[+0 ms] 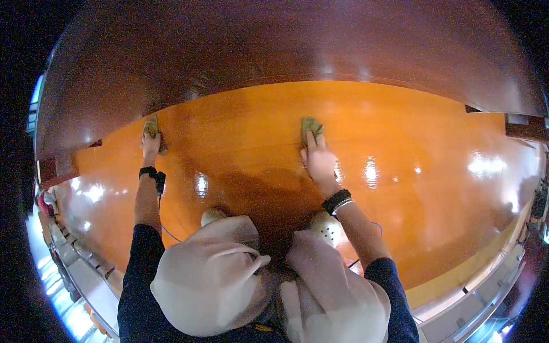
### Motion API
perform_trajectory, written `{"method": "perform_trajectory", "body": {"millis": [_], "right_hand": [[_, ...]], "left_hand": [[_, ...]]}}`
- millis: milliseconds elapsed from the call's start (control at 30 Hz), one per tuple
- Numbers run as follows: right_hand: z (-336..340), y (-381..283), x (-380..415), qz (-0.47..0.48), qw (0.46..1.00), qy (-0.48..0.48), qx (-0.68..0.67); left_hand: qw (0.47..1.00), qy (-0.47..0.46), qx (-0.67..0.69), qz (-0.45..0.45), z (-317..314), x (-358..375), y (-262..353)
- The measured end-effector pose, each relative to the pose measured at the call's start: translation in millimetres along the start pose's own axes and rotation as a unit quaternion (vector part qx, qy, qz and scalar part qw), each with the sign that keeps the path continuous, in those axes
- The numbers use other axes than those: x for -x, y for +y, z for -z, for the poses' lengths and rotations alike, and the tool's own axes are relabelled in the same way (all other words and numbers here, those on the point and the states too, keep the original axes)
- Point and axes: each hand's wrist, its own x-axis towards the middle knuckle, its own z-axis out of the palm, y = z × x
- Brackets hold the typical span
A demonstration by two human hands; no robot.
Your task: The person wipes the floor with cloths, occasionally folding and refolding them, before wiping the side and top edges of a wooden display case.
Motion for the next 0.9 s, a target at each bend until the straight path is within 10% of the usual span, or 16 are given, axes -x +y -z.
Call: {"method": "perform_trajectory", "body": {"millis": [167, 233, 267, 300, 433, 567, 700, 900], "right_hand": [[-2, 9, 1, 0.008, 0.996, 0.078, -0.051], [-1, 8, 0, 0.021, 0.995, 0.089, -0.043], [-1, 8, 0, 0.029, 0.995, 0.088, -0.021], [-2, 8, 0, 0.038, 0.996, 0.085, 0.0], [-4, 7, 3, 0.013, 0.996, 0.089, 0.021], [-1, 4, 3, 0.01, 0.997, 0.068, 0.02], [-4, 6, 2, 0.004, 0.997, 0.083, 0.008], [-2, 5, 2, -0.001, 0.997, 0.073, 0.002]], "left_hand": [[0.999, -0.016, -0.008, -0.032, -53, -93, -16], [0.917, 0.117, 0.241, -0.295, -90, -90, 46], [0.981, -0.06, -0.041, -0.178, -20, -13, 123], [0.956, -0.108, -0.109, -0.25, -9, 16, 166], [0.927, -0.105, -0.03, -0.358, -13, 140, 286], [0.777, -0.092, 0.063, -0.619, -26, 223, 306], [0.783, -0.08, 0.01, -0.617, -14, 206, 279], [0.961, 0.026, -0.027, -0.275, 5, 91, 155]]}}
